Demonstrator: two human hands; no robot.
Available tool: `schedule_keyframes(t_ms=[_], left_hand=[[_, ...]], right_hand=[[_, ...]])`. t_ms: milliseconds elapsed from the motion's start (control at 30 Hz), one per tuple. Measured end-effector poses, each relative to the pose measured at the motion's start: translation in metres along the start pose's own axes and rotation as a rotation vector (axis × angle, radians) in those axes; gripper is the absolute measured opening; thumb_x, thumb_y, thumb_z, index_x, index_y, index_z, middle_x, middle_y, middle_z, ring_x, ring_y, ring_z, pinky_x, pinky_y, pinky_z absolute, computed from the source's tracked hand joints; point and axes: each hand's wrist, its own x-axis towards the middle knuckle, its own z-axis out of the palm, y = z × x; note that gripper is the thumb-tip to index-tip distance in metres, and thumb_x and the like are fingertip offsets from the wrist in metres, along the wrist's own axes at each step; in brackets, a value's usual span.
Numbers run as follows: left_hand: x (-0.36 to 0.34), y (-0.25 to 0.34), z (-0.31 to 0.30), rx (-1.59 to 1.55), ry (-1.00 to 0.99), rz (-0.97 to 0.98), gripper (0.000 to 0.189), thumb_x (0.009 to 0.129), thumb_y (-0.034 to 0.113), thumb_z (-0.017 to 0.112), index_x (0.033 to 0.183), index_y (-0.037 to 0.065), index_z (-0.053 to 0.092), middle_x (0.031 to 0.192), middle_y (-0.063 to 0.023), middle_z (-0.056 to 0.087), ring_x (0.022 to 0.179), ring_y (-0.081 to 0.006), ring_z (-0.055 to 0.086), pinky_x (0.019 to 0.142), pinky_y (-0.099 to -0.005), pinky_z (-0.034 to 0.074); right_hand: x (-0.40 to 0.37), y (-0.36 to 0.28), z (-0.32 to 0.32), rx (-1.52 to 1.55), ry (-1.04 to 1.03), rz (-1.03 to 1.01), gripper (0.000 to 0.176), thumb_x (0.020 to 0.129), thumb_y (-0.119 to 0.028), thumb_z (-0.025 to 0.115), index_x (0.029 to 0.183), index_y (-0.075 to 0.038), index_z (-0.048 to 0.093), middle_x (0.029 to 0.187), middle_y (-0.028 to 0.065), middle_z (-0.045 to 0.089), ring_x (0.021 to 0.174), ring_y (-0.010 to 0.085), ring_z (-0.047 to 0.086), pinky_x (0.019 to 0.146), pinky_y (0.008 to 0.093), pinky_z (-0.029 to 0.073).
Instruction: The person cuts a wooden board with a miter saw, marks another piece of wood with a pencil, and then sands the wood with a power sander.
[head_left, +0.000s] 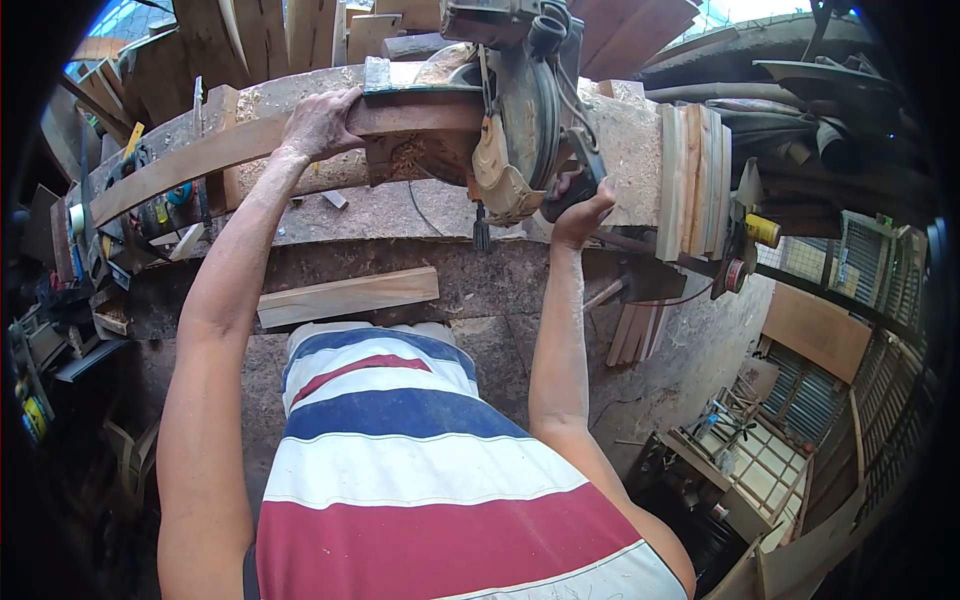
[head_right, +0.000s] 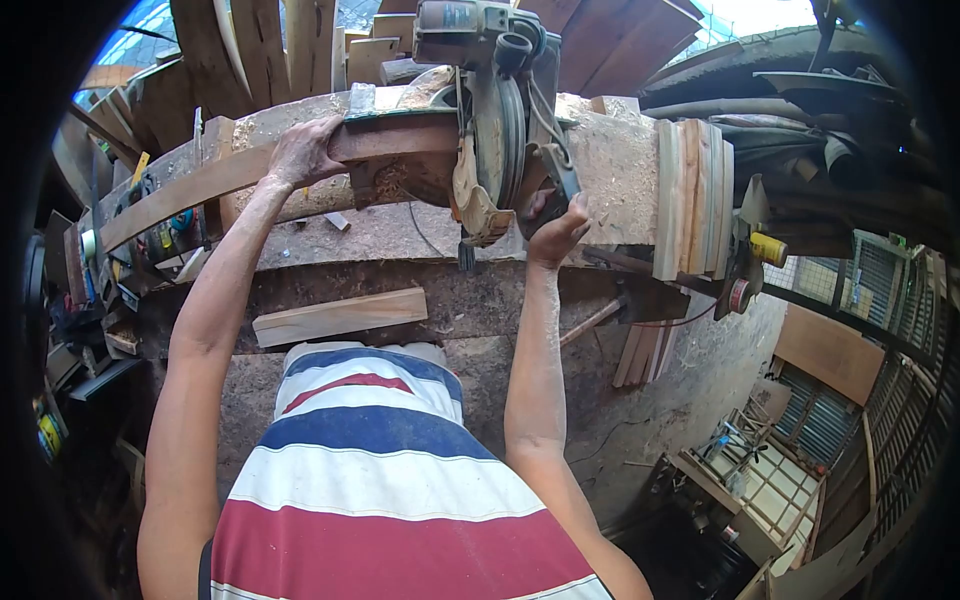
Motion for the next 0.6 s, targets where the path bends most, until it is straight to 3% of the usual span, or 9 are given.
schedule_keyframes(t_ms=[200, 300, 333, 367, 400, 433, 600], left_hand=[[0.006, -0.001, -0.003, -0.012, -0.043, -0.020, 0.093, 0.074, 0.052, 0.096, 0.151, 0.010, 0.063, 0.136, -0.0190, 0.075, 0.125, -0.0393, 0.072, 0.108, -0.0496, 0.058], [0.002, -0.003, -0.001, -0.017, -0.014, 0.004, 0.097, 0.073, 0.054, 0.096, 0.153, 0.010, 0.062, 0.139, -0.0206, 0.074, 0.126, -0.0409, 0.072, 0.108, -0.0507, 0.058], [0.003, -0.002, -0.002, -0.009, -0.020, -0.002, 0.098, 0.073, 0.054, 0.096, 0.153, 0.010, 0.062, 0.138, -0.0209, 0.074, 0.126, -0.0411, 0.072, 0.107, -0.0509, 0.058], [0.003, -0.002, -0.002, -0.002, -0.024, -0.005, 0.098, 0.073, 0.054, 0.096, 0.153, 0.010, 0.061, 0.138, -0.0213, 0.075, 0.125, -0.0414, 0.072, 0.107, -0.0511, 0.058], [0.003, -0.003, 0.000, 0.012, -0.029, -0.016, 0.099, 0.072, 0.054, 0.096, 0.154, 0.010, 0.061, 0.138, -0.0226, 0.074, 0.125, -0.0421, 0.072, 0.106, -0.0518, 0.058], [0.004, 0.000, -0.003, 0.003, -0.028, -0.014, 0.099, 0.072, 0.055, 0.096, 0.154, 0.011, 0.061, 0.137, -0.0222, 0.075, 0.124, -0.0419, 0.073, 0.106, -0.0517, 0.058], [0.007, -0.006, 0.004, 0.021, 0.018, 0.045, 0.090, 0.074, 0.056, 0.094, 0.145, 0.010, 0.066, 0.128, -0.0209, 0.077, 0.121, -0.0419, 0.073, 0.103, -0.0533, 0.058]], right_hand=[[0.006, -0.024, 0.001, -0.015, -0.052, 0.036, 0.064, 0.113, -0.062, 0.032, 0.094, -0.006, 0.058, 0.067, 0.0060, 0.057, 0.056, 0.0173, 0.055, 0.056, 0.0325, 0.047], [0.038, -0.117, 0.032, -0.189, -0.150, 0.023, 0.071, 0.114, -0.072, 0.035, 0.095, -0.009, 0.061, 0.069, 0.0018, 0.059, 0.053, 0.0142, 0.055, 0.052, 0.0291, 0.045], [0.055, -0.143, 0.045, -0.305, -0.140, -0.071, 0.075, 0.113, -0.074, 0.037, 0.098, -0.007, 0.068, 0.068, 0.0000, 0.060, 0.055, 0.0100, 0.057, 0.051, 0.0275, 0.044], [0.074, -0.166, 0.057, -0.381, -0.194, -0.149, 0.079, 0.112, -0.076, 0.036, 0.099, -0.005, 0.069, 0.072, 0.0025, 0.063, 0.057, 0.0110, 0.059, 0.052, 0.0292, 0.046], [0.106, -0.175, 0.062, -0.409, -0.247, -0.075, 0.082, 0.110, -0.079, 0.039, 0.099, -0.003, 0.068, 0.077, 0.0048, 0.066, 0.061, 0.0119, 0.062, 0.056, 0.0317, 0.050], [0.137, -0.182, 0.071, -0.396, -0.278, 0.011, 0.066, 0.113, -0.066, 0.049, 0.100, -0.005, 0.073, 0.074, 0.0047, 0.066, 0.059, 0.0135, 0.061, 0.056, 0.0318, 0.049], [0.180, -0.206, 0.095, -0.545, -0.280, -0.186, 0.062, 0.113, -0.062, 0.051, 0.100, -0.005, 0.073, 0.074, 0.0056, 0.067, 0.059, 0.0139, 0.062, 0.055, 0.0321, 0.049]])
